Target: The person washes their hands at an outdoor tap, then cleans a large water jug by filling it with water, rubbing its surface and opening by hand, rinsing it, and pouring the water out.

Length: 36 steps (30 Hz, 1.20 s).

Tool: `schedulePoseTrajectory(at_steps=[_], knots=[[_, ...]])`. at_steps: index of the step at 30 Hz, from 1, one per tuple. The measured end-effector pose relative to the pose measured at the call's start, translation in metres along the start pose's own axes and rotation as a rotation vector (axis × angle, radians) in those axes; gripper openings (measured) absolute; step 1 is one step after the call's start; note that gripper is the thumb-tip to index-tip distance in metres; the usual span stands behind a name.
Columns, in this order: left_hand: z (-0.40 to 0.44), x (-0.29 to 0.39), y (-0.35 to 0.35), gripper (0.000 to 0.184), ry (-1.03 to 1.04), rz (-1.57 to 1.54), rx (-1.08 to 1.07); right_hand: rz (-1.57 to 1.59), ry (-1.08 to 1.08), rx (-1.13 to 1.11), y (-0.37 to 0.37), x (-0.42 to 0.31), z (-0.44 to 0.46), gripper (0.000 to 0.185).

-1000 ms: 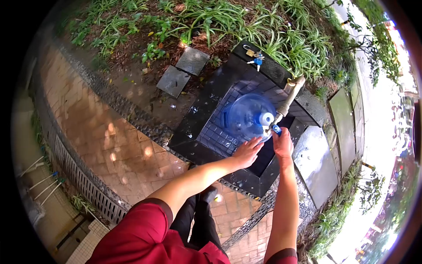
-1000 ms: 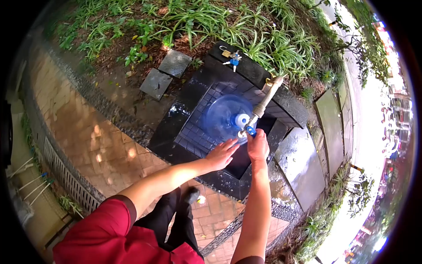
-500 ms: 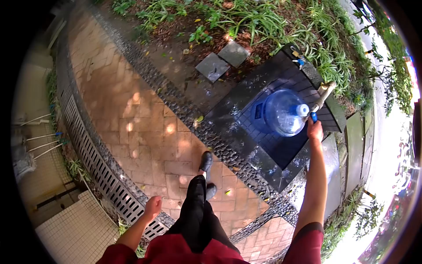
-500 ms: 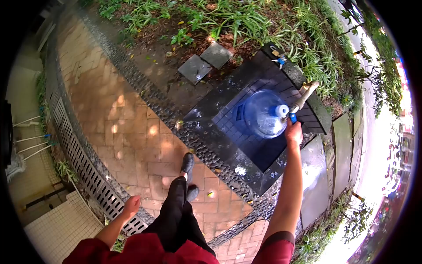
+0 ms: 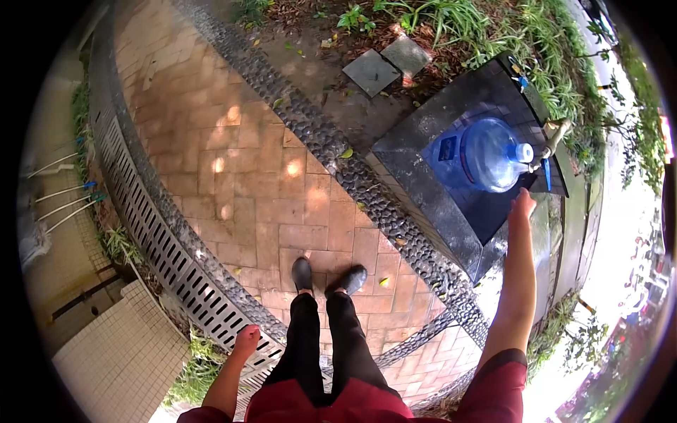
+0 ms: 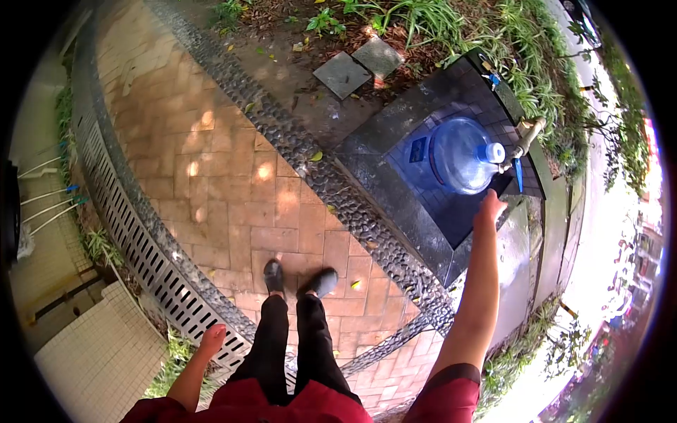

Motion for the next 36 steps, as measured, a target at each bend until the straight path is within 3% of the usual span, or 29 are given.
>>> schedulePoseTrajectory(at_steps=[5, 12, 14, 18, 23, 25, 29, 32, 34, 36], knots=[[0.026, -0.019, -0.026, 0.022, 0.054, -0.043, -0.046, 0.525, 0.255, -0.280, 0.016, 0.032, -0.037, 0.043], [0.065, 0.005, -0.043, 0.020, 0.160, -0.309, -0.108, 0.766, 0.377, -0.331, 0.024, 0.027, -0.098, 0.051], [0.072, 0.011, -0.035, 0.017, 0.056, -0.368, -0.122, 0.798, 0.388, -0.349, 0.026, 0.027, -0.100, 0.052], [0.069, 0.071, -0.018, 0.020, 0.129, -0.402, -0.250, 0.935, 0.427, -0.389, 0.034, 0.024, -0.096, 0.061], [0.072, 0.151, 0.022, 0.018, 0.132, -0.335, -0.290, 0.980, 0.353, -0.442, 0.051, 0.015, -0.056, 0.058], [0.073, 0.189, 0.043, 0.018, 0.182, -0.310, -0.321, 1.236, 0.497, -0.339, 0.063, 0.013, -0.034, 0.058], [0.067, 0.265, 0.074, 0.019, 0.270, -0.290, -0.360, 1.429, 0.588, -0.276, 0.078, -0.010, -0.013, 0.060], [0.060, 0.292, 0.088, 0.019, 0.312, -0.307, -0.379, 1.477, 0.660, -0.107, 0.083, -0.017, 0.011, 0.055], [0.057, 0.307, 0.090, 0.019, 0.281, -0.248, -0.370, 1.547, 0.546, -0.228, 0.101, -0.004, 0.050, 0.052], [0.062, 0.307, 0.092, 0.019, 0.300, -0.221, -0.355, 1.593, 0.545, -0.397, 0.101, -0.015, 0.065, 0.031]])
Point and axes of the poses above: each hand's wrist, its own z-axis towards the middle knuckle, its own y-axis out of the palm, x = y × z, the point moved 6 cm from there along z, towards the middle knuckle, and after that the axes turned 5 degrees about -x, right-handed, at the moved point
